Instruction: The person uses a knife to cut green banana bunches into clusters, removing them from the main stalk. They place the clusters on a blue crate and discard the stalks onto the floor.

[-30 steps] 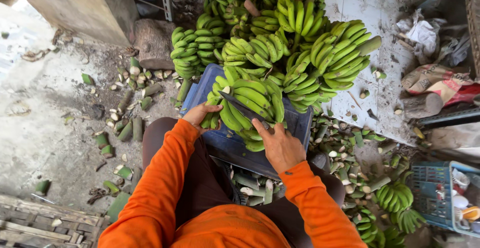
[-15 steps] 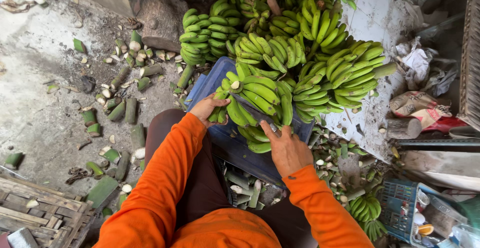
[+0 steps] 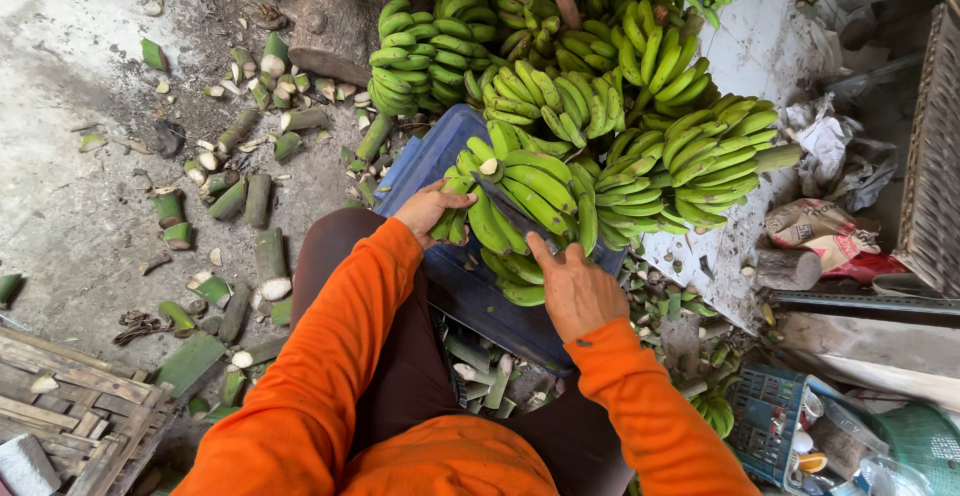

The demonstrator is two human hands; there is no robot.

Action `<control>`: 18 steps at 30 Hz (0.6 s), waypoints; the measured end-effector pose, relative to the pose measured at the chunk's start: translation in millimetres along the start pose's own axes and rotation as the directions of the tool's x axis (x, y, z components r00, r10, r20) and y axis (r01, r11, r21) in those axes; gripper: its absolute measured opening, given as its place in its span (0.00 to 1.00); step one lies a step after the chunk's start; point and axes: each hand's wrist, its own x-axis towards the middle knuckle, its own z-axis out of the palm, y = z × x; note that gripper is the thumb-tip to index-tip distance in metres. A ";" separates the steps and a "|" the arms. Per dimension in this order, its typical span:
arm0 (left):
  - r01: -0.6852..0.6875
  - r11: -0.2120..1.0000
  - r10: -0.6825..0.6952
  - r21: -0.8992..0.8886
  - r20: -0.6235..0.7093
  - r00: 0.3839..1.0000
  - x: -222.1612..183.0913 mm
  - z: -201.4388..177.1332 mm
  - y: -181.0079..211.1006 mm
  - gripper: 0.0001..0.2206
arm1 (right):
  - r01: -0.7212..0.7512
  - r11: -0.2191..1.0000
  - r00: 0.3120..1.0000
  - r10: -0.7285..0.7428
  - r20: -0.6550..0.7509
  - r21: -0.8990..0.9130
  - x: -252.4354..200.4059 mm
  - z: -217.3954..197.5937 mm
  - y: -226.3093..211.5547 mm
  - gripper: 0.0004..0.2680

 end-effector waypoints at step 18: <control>-0.034 0.999 0.032 -0.020 -0.103 0.994 3.7 17.1 0.4 0.17 | -0.135 0.990 0.978 0.125 -0.166 -0.051 59.7 29.2 -45.7 0.21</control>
